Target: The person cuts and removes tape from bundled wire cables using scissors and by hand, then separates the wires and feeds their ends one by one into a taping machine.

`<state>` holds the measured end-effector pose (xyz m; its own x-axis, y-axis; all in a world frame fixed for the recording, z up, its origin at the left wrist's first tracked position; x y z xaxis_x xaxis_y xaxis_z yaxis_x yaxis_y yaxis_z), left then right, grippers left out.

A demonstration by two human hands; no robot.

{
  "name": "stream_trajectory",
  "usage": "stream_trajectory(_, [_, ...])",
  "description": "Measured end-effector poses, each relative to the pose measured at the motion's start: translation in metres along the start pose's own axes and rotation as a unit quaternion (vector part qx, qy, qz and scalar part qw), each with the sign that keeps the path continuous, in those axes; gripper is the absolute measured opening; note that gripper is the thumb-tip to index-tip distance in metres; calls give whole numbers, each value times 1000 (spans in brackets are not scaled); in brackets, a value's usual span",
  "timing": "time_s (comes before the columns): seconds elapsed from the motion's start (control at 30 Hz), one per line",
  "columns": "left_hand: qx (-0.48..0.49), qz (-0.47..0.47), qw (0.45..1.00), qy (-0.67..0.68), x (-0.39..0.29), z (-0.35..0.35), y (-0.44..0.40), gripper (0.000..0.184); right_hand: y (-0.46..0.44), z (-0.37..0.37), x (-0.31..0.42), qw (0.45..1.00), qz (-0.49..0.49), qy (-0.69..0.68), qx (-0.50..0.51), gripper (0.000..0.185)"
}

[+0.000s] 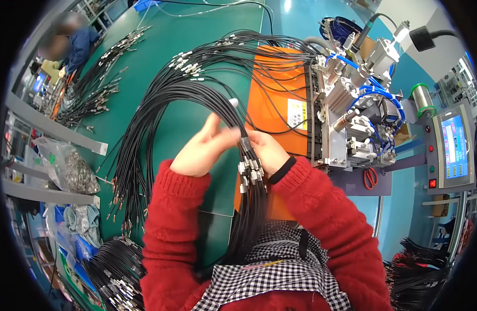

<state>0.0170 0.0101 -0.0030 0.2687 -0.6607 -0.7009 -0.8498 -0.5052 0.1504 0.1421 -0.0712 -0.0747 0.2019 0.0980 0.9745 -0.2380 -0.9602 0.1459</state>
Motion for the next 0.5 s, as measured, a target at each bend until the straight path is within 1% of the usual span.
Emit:
stream_trajectory(0.07, [43, -29, 987, -153, -4, 4, 6, 60, 3, -1, 11, 998, -57, -40, 6, 33])
stream_trajectory(0.1, [69, -47, 978, -192, 9, 2, 6, 54, 16, 12, 19, 994, -106, -29, -1, 30])
stream_trajectory(0.13, [88, -60, 958, -266, 6, 5, 9, 49, 17, 11, 20, 989, -136, -49, 2, 30])
stream_trajectory(0.17, [83, -62, 958, -269, 3, 8, 11, 49, 17, 13, 22, 989, -135, -50, 7, 30])
stream_trajectory(0.3, [-30, -59, 925, -374, -1, 23, 4, 23, 21, 26, 29, 974, -124, -164, 95, 27])
stream_trajectory(0.33, [-33, -62, 925, -372, -3, 21, 4, 23, 22, 23, 30, 974, -125, -160, 98, 27])
stream_trajectory(0.37, [-28, -48, 891, -451, -5, 15, 6, 18, 24, 22, 30, 991, -94, -47, 87, 26])
stream_trajectory(0.4, [-21, -29, 850, -526, -6, 8, 10, 14, 30, 19, 28, 993, -63, 63, 73, 25])
stream_trajectory(0.43, [-13, -9, 802, -597, -6, 1, 12, 11, 37, 18, 28, 983, -31, 173, 57, 25])
stream_trajectory(0.47, [-2, 10, 747, -665, -5, -2, 14, 9, 41, 17, 30, 959, 5, 280, 40, 24])
stream_trajectory(0.5, [-3, 9, 747, -665, -4, 0, 13, 9, 42, 16, 34, 959, 5, 281, 41, 24])
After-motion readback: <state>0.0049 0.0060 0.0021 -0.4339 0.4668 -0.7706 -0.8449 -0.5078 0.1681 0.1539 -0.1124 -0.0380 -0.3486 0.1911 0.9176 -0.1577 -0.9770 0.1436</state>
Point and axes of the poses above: each hand's wrist, its own y-axis away from the middle knuckle, its own z-axis out of the back of the hand, x = y × z, the point moved 2 cm from there along -y, towards the middle knuckle, and after that the axes turned 7 degrees about y, right-handed, at the moved point
